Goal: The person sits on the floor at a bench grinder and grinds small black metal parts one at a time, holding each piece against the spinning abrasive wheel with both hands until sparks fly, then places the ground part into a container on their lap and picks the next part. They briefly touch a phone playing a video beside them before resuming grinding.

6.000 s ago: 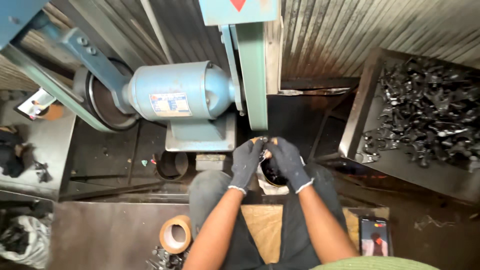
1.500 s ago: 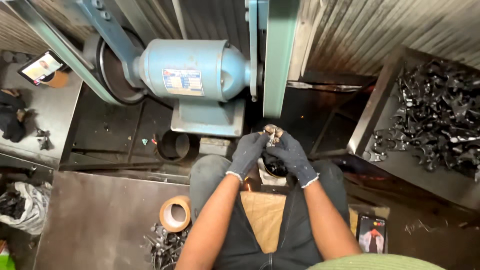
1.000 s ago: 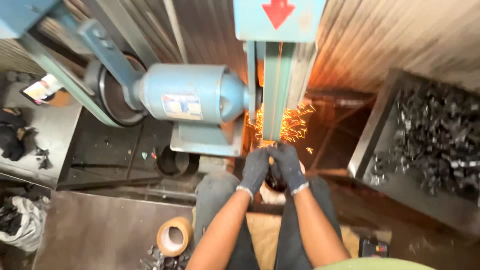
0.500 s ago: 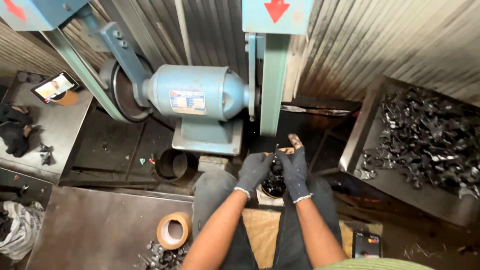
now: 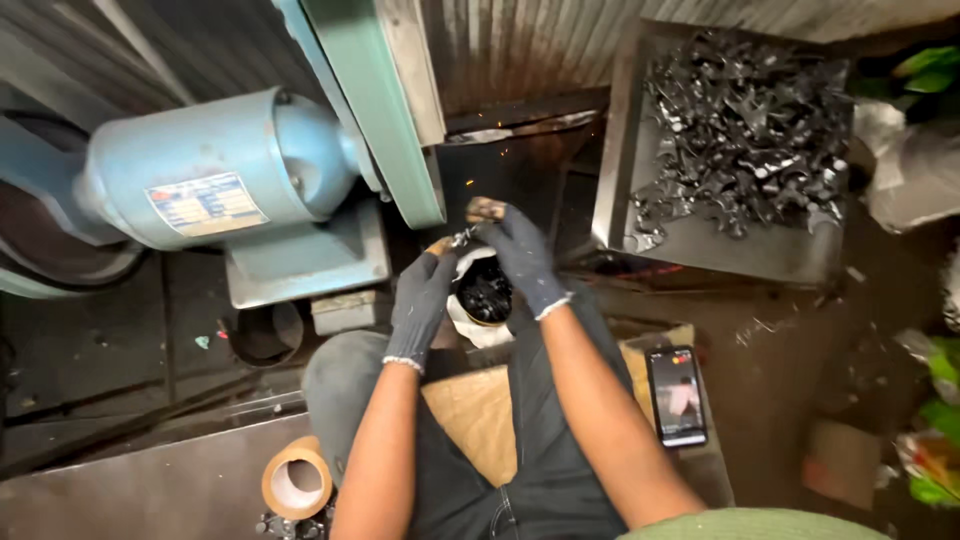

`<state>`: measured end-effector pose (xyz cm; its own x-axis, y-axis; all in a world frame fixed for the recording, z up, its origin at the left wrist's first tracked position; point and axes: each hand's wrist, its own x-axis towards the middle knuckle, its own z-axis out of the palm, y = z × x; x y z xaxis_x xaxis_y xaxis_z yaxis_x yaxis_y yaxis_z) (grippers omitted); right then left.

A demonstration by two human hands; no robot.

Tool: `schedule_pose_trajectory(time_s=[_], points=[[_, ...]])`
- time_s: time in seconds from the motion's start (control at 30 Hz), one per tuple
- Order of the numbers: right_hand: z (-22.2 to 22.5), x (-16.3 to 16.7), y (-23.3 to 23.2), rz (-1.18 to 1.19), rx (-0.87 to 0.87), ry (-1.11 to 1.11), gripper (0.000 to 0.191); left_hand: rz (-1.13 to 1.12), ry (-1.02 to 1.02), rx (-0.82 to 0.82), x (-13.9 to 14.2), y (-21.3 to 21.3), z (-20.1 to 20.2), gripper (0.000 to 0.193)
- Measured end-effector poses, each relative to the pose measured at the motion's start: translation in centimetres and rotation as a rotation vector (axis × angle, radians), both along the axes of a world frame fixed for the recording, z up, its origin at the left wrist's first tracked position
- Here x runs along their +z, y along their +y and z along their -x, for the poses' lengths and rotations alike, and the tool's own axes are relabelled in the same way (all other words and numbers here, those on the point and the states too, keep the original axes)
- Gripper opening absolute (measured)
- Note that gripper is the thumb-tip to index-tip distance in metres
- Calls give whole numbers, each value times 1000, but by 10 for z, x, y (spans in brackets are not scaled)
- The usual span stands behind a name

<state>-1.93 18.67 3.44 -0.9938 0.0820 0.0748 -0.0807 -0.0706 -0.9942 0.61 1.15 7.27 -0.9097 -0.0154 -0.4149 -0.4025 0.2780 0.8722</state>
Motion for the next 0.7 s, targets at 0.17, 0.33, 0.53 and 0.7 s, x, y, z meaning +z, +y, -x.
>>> schedule_pose_trajectory(time_s=[0.17, 0.33, 0.53, 0.7], points=[[-31, 14, 121, -763, -346, 6, 46, 289, 191, -240, 8, -14, -17, 42], [-34, -38, 198, -1437, -438, -229, 76, 358, 213, -464, -8, 7, -11, 38], [-35, -61, 195, -1459, -783, 31, 69, 385, 382, -525, -15, 17, -8, 35], [-25, -32, 186, -16, -729, 243, 32, 287, 158, -543, 10, 5, -22, 42]])
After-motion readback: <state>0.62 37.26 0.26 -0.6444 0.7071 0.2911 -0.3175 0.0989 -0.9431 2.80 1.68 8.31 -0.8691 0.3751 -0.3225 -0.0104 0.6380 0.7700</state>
